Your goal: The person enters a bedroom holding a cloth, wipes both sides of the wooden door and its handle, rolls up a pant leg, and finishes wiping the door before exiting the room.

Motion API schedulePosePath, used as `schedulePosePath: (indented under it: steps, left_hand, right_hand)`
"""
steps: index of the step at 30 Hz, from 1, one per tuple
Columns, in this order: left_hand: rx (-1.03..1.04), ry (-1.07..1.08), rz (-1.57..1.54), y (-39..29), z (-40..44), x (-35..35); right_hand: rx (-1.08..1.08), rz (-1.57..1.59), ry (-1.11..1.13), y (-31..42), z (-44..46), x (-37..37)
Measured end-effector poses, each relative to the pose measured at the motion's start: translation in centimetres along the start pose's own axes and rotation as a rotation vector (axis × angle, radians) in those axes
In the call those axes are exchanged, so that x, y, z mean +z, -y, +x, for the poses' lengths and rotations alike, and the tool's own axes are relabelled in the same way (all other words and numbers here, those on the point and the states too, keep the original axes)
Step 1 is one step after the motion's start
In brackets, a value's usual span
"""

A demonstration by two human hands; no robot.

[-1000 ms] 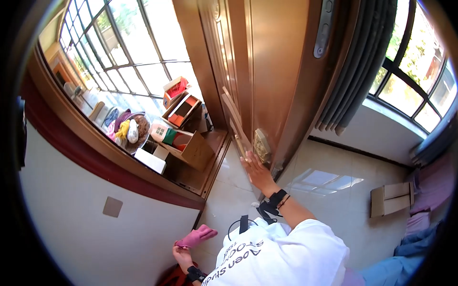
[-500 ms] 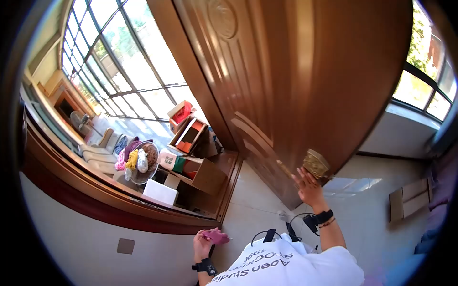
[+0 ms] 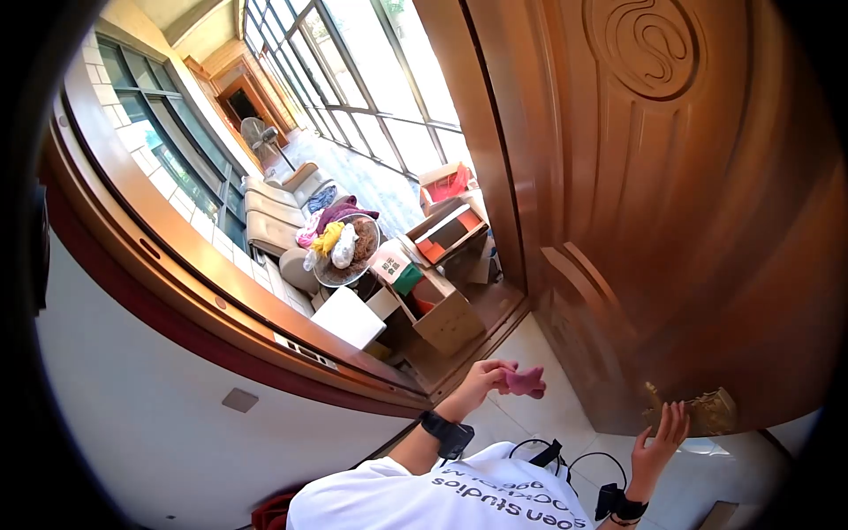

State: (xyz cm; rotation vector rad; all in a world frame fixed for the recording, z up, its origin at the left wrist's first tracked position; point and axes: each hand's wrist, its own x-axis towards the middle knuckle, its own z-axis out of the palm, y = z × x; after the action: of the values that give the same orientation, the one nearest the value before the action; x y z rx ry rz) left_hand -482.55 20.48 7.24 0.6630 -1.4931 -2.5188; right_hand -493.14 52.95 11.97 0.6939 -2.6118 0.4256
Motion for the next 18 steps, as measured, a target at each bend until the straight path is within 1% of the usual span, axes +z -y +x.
schedulePosePath:
  steps: [2,3,4,6,7,8,9,11,12,14,16,18]
  left_hand:
    - [0.032,0.193,0.073,-1.1,1.7,1.9]
    - [0.077,0.285,0.112,-2.2,2.2,3.1]
    - [0.08,0.292,0.11,-3.3,2.7,4.3]
    - [0.053,0.429,0.025,-4.9,3.7,6.3]
    - [0.061,0.487,0.1,-5.4,4.5,6.8]
    - [0.055,0.505,0.102,-6.0,5.1,7.1]
    - [0.071,0.514,0.138,-6.6,5.6,7.4]
    - [0.11,0.509,0.235,-7.5,6.9,7.3]
    - [0.085,0.571,0.231,-8.2,7.5,6.9]
    - [0.228,0.562,0.426,-10.6,9.4,6.1]
    - [0.266,0.601,0.54,-12.4,11.7,5.1]
    - [0.166,0.58,0.546,-14.1,14.2,4.7]
  right_hand:
    - [-0.006,0.204,0.009,0.8,1.7,1.0]
    - [0.028,0.392,0.082,1.7,2.8,1.8]
    - [0.062,0.578,0.15,3.2,4.1,2.5]
    - [0.08,0.801,0.31,7.5,7.1,2.3]
    - [0.008,0.791,0.322,8.7,8.0,3.6]
    - [-0.058,0.778,0.332,9.7,8.9,5.1]
    - [-0.036,0.765,0.317,10.8,9.9,5.7]
    - [-0.126,0.735,0.329,12.0,11.9,6.5]
    - [-0.073,0.702,0.305,11.9,12.3,7.4]
    - [0.001,0.682,0.303,11.3,13.8,8.4]
    - [0.162,0.637,0.203,11.8,15.4,7.4]
    - [0.272,0.658,0.252,12.1,16.6,7.0]
